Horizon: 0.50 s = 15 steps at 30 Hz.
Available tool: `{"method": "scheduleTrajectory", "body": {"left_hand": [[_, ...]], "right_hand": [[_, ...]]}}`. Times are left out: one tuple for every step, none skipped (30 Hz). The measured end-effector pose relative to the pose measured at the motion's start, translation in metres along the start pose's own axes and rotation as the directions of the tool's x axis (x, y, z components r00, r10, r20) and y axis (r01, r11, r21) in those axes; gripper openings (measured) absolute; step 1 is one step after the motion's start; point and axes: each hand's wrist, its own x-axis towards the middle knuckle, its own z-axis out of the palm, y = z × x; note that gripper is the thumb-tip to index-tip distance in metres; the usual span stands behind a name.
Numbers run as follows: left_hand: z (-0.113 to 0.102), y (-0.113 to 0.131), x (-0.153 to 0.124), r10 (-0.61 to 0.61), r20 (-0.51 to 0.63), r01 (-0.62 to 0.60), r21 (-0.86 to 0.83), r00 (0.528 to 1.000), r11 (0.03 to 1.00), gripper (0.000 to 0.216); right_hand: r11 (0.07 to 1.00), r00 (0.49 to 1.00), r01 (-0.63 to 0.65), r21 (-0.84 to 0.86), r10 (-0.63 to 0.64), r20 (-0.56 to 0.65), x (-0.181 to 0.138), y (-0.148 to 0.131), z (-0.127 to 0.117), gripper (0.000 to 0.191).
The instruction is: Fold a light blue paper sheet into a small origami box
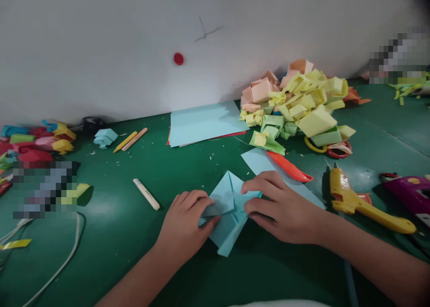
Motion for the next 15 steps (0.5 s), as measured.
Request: {"method": "scheduleTrajectory", "body": {"left_hand": [[0.0,-0.002,0.0,0.004,0.0,-0.004,-0.002,1.0,1.0,0.016],[0.0,-0.003,0.0,0.011,0.001,-0.011,-0.002,1.0,1.0,0.013],[0.0,-0.005,0.001,0.022,0.001,-0.022,0.001,1.0,1.0,0.011],[0.0,-0.007,0.001,0.036,-0.002,-0.036,0.008,0.999,0.999,0.011],[0.0,-0.008,0.001,0.054,-0.007,-0.054,0.02,0.999,0.998,0.013],[-0.001,-0.009,0.001,0.081,-0.015,-0.08,0.039,0.997,0.996,0.016],[-0.001,-0.01,0.001,0.117,-0.022,-0.115,0.062,0.993,0.991,0.02],[-0.002,-0.011,0.002,0.161,-0.031,-0.158,0.089,0.986,0.983,0.024],[-0.003,-0.011,0.002,0.21,-0.042,-0.204,0.118,0.977,0.972,0.028],[-0.005,-0.01,0.002,0.253,-0.056,-0.243,0.143,0.966,0.959,0.03],[-0.006,-0.01,0.002,0.288,-0.074,-0.273,0.161,0.955,0.948,0.031],[-0.007,-0.01,0.002,0.306,-0.093,-0.288,0.169,0.947,0.943,0.032],[-0.008,-0.01,0.002,0.303,-0.114,-0.283,0.163,0.946,0.945,0.032],[-0.009,-0.01,0.002,0.279,-0.134,-0.26,0.143,0.951,0.955,0.032],[-0.01,-0.011,0.002,0.235,-0.15,-0.219,0.114,0.96,0.969,0.031]], "right_hand": [[0.999,0.999,0.048,0.014,-0.048,-0.01,-0.001,0.001,-0.003,0.016],[0.995,0.996,0.091,0.034,-0.091,-0.001,-0.002,0.003,-0.006,0.019],[0.99,0.992,0.123,0.061,-0.125,0.023,-0.004,0.004,-0.009,0.02],[0.986,0.988,0.138,0.096,-0.144,0.058,-0.005,0.005,-0.012,0.019],[0.981,0.984,0.138,0.135,-0.151,0.095,-0.006,0.007,-0.014,0.016],[0.976,0.979,0.127,0.174,-0.151,0.134,-0.006,0.008,-0.016,0.011],[0.972,0.975,0.109,0.208,-0.145,0.167,-0.006,0.008,-0.016,0.006],[0.967,0.971,0.095,0.235,-0.142,0.193,-0.007,0.009,-0.017,0.004],[0.964,0.967,0.082,0.252,-0.139,0.215,-0.007,0.009,-0.016,0.007],[0.963,0.964,0.072,0.258,-0.134,0.229,-0.007,0.008,-0.015,0.011],[0.965,0.964,0.061,0.254,-0.123,0.236,-0.006,0.008,-0.013,0.014],[0.969,0.965,0.043,0.243,-0.103,0.241,-0.006,0.007,-0.011,0.018],[0.973,0.965,0.022,0.228,-0.08,0.248,-0.006,0.006,-0.009,0.023],[0.978,0.964,0.001,0.209,-0.057,0.26,-0.006,0.005,-0.006,0.028],[0.982,0.96,-0.012,0.187,-0.041,0.276,-0.005,0.004,-0.004,0.034]]}}
